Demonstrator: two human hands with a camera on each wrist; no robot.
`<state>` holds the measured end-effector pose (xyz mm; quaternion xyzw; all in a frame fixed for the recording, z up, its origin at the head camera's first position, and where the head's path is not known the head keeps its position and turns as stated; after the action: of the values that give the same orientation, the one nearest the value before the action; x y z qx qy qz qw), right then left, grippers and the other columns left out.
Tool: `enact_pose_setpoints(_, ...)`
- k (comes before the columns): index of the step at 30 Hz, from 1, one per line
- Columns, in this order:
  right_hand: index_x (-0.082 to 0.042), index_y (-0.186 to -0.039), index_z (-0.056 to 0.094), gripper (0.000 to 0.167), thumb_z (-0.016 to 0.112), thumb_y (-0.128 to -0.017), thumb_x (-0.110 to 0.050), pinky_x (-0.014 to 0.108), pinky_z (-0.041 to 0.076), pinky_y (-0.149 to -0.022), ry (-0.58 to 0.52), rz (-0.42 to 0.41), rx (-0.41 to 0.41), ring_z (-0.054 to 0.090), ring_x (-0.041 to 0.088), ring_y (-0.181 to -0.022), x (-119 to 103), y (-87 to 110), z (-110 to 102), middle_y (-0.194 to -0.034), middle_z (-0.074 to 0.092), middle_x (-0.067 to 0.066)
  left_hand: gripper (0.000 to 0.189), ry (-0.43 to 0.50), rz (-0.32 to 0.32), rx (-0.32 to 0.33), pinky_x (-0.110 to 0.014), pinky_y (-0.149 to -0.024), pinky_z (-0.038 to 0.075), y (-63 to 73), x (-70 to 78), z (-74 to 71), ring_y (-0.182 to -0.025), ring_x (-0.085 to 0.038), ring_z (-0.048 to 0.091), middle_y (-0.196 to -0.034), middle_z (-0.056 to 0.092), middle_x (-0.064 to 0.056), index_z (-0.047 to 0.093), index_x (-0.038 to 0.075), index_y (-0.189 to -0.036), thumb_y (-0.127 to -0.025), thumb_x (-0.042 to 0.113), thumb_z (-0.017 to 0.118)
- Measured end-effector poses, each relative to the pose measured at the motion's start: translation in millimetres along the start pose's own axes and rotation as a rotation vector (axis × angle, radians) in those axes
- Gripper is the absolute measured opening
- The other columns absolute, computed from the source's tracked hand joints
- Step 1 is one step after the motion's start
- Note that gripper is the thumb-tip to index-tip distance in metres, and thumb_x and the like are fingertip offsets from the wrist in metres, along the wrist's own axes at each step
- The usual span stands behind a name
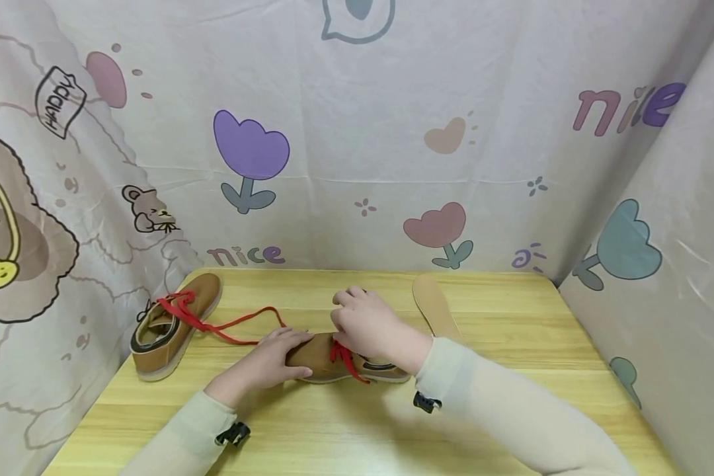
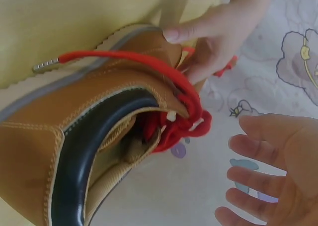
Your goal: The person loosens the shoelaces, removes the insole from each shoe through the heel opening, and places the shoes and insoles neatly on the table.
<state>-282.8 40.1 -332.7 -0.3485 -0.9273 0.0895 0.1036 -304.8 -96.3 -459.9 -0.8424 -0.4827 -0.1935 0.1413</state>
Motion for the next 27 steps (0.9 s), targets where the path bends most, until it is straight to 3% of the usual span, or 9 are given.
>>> enact_pose_setpoints(6,-0.025,-0.067,0.062,0.028,0.080,-0.085,-0.037,0.038,0.052,-0.080,0.036,-0.005,-0.036,0.056,0.024,-0.106,-6,4.4,8,-0.115,0.066,0.003,0.067,-0.006,0.002,0.003,-0.067,-0.108,0.029,0.3,-0.3,0.2,-0.137,-0.047,0.038,-0.143,0.055,-0.014,0.056,0.012,-0.143,-0.087,0.041,0.078)
enact_pose_setpoints(11,-0.025,-0.077,0.073,0.021,0.080,-0.082,-0.044,0.038,0.052,-0.081,0.090,0.008,-0.048,0.055,0.022,-0.105,-9,8.3,20,-0.112,0.065,0.001,0.068,-0.006,-0.004,0.001,-0.067,-0.109,0.028,0.3,-1.6,1.5,-0.137,-0.047,0.037,-0.144,0.054,-0.014,0.056,0.012,-0.143,-0.087,0.042,0.078)
enact_pose_setpoints(16,-0.022,-0.085,0.077,0.029,0.080,-0.080,-0.051,0.038,0.051,-0.079,0.173,0.035,-0.024,0.055,0.022,-0.099,-12,13.3,30,-0.106,0.065,0.000,0.068,-0.012,-0.006,0.004,-0.067,-0.109,0.029,0.1,-2.0,1.8,-0.137,-0.046,0.037,-0.144,0.054,-0.014,0.056,0.013,-0.144,-0.086,0.042,0.078)
enact_pose_setpoints(22,-0.021,-0.079,0.075,0.012,0.080,-0.079,-0.032,0.033,0.046,-0.067,0.196,0.069,0.066,0.054,0.021,-0.088,-13,15.5,31,-0.091,0.061,-0.003,0.069,-0.008,-0.015,0.000,-0.066,-0.110,0.028,0.0,-2.3,2.1,-0.138,-0.045,0.037,-0.145,0.054,-0.014,0.055,0.013,-0.144,-0.086,0.042,0.078)
enact_pose_setpoints(27,-0.021,-0.078,0.075,0.003,0.078,-0.078,-0.024,0.032,0.046,-0.066,0.175,0.080,0.059,0.053,0.020,-0.089,-11,14.3,29,-0.091,0.061,-0.003,0.069,-0.006,-0.016,0.000,-0.066,-0.109,0.028,0.2,-1.0,1.0,-0.138,-0.046,0.037,-0.145,0.054,-0.014,0.055,0.013,-0.144,-0.086,0.042,0.078)
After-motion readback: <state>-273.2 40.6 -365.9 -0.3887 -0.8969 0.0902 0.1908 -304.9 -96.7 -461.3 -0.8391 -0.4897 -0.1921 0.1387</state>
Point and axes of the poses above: each hand's wrist, its own y-axis away from the middle knuckle, its own z-axis out of the palm, x = y × z, the point moved 9 cm from there along -y, towards the middle knuckle
